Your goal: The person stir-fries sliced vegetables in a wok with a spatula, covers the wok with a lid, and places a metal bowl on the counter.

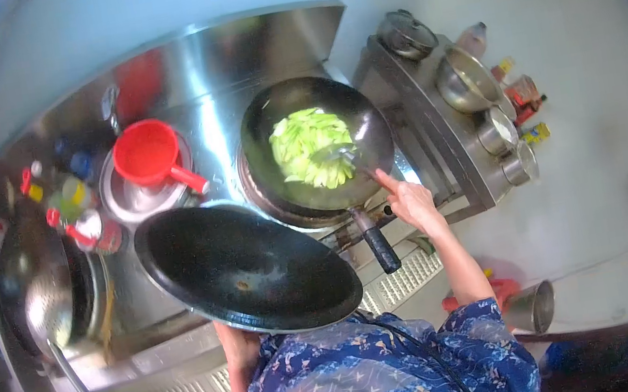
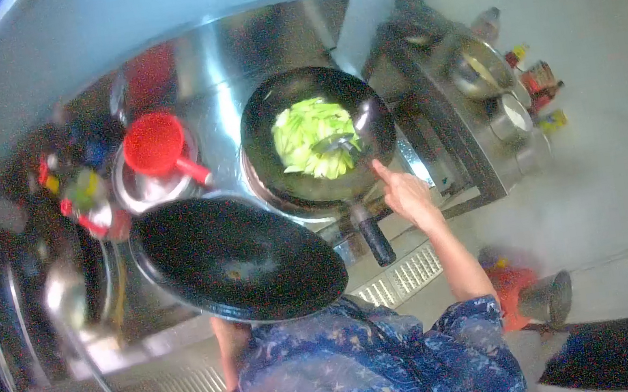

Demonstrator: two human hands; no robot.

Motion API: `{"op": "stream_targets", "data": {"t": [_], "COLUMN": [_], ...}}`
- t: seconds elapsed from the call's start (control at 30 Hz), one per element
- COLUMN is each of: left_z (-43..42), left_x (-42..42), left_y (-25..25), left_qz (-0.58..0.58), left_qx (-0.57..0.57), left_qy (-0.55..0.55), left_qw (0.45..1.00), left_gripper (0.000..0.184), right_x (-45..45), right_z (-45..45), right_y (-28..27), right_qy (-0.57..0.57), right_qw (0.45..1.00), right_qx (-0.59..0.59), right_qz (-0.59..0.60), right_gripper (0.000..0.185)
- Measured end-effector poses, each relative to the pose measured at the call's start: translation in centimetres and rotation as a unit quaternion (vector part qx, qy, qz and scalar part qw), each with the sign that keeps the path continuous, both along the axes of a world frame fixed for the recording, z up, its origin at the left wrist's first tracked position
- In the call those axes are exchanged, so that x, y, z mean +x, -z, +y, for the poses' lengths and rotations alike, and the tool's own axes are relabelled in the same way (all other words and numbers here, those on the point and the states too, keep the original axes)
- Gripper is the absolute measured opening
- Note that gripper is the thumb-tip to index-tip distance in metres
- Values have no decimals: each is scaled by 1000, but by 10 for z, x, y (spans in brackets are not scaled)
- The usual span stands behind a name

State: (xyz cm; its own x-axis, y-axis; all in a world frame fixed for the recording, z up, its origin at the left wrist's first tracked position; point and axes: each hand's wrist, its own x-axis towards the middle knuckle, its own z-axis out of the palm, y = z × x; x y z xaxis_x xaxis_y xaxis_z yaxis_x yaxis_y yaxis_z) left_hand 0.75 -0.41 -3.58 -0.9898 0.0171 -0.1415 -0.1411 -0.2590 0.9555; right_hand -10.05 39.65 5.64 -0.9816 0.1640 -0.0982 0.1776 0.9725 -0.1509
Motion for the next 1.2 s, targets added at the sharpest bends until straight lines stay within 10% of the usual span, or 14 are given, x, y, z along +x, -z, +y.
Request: {"op": "stream_targets", "data": {"t": [0.07, 0.13, 0.23, 0.4, 0.57, 0.8, 1.07, 1.2], "left_z": [-11, 4, 2, 14, 6, 23, 50, 56], "left_x": [-1, -8, 2, -21, -38, -66, -85, -84], "left_y": [3, -21, -8, -29, -38, -46, -57, -60], "left_qz": [79, -208, -98, -125, -91, -60, -39, -30], "left_qx": [-385, 162, 160, 235, 294, 271, 241, 233], "left_qy": [104, -69, -75, -134, -158, -186, -211, -226], "left_qw": [913, 962, 979, 954, 938, 943, 947, 945], "left_gripper": [44, 46, 53, 61, 88, 97, 90, 87], "right_x": [7, 13, 31, 62, 118, 181, 152, 130], "right_z": [8, 16, 21, 88, 209, 368, 488, 497], "right_y": [-9, -18, -48, -47, -60, -122, -135, -157], "right_qy": [-30, -13, 95, 206, 280, 378, 432, 517], "right_qw": [997, 992, 941, 660, 582, 736, 873, 812], "right_qx": [-67, -103, -316, -693, -699, -450, -203, -268], "right_qz": [32, 64, 72, 203, 308, 336, 97, 28], "right_gripper": [59, 57, 53, 53, 18, 12, 10, 11]}}
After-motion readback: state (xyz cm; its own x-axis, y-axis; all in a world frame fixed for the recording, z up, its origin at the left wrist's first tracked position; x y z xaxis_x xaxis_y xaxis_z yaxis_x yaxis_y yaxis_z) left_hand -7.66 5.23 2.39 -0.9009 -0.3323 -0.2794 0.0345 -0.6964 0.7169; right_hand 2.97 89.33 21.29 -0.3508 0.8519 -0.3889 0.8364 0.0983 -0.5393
